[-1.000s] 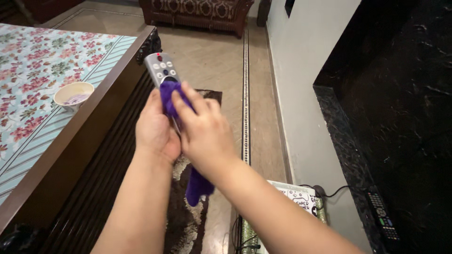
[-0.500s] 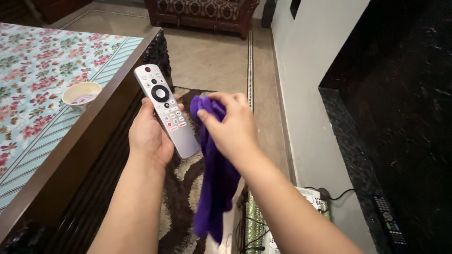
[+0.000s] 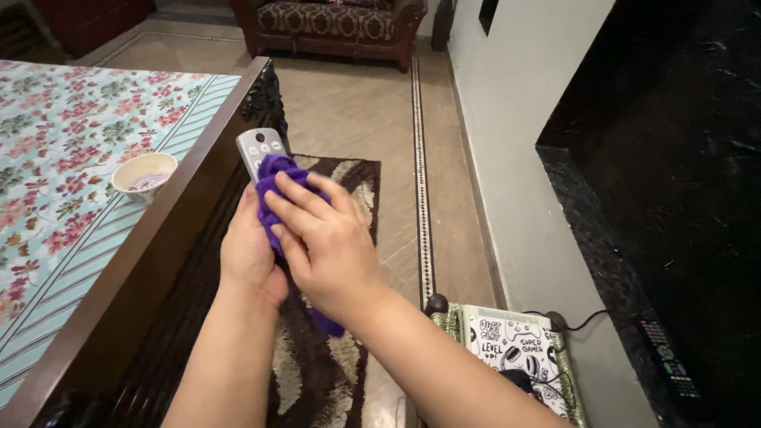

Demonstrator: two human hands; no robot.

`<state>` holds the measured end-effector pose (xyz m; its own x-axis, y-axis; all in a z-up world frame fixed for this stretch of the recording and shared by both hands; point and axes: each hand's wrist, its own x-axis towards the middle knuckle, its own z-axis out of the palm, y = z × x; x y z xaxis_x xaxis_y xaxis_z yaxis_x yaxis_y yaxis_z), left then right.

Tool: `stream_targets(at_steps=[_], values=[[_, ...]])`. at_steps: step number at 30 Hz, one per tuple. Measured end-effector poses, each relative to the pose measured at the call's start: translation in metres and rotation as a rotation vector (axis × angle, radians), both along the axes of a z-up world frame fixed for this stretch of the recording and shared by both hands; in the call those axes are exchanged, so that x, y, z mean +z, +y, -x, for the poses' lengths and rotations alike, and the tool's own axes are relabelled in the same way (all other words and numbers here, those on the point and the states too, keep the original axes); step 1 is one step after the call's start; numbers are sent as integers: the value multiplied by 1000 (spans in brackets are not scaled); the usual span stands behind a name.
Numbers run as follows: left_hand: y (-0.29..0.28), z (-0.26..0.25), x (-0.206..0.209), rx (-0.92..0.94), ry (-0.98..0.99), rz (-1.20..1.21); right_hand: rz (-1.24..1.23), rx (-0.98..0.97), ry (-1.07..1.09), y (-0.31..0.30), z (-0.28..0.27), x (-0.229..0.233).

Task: The person wipes two different TV remotes with a purple cloth, cleaning the front, back, and sides of each device before placing them on a small stool.

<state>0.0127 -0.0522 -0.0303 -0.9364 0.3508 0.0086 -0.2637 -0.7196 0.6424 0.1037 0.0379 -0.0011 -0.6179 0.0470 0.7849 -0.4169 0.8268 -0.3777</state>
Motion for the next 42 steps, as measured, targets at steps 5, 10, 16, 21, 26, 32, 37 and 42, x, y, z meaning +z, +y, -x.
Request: stream_targets(at_steps=[5,10,16,21,26,32,37,42], values=[[-11,-6,1,-43,-6,40,-6,-34,122,-15,3,5],[-17,-13,13,-124,14,6,283,-134,118,-26,20,21],[-21,-20,14,-61,49,8,289,-171,129,-27,29,36],[-27,-1,16,7,104,-64,134,-72,136,-28,9,29],[-22,-1,13,19,107,-101,36,4,115,-20,-15,24],[-1,-25,21,-5,29,-71,75,-10,148,2,-7,32],[17,-45,20,12,47,-55,112,-101,178,25,15,47],[13,-30,20,71,26,-78,68,-10,143,24,7,41]])
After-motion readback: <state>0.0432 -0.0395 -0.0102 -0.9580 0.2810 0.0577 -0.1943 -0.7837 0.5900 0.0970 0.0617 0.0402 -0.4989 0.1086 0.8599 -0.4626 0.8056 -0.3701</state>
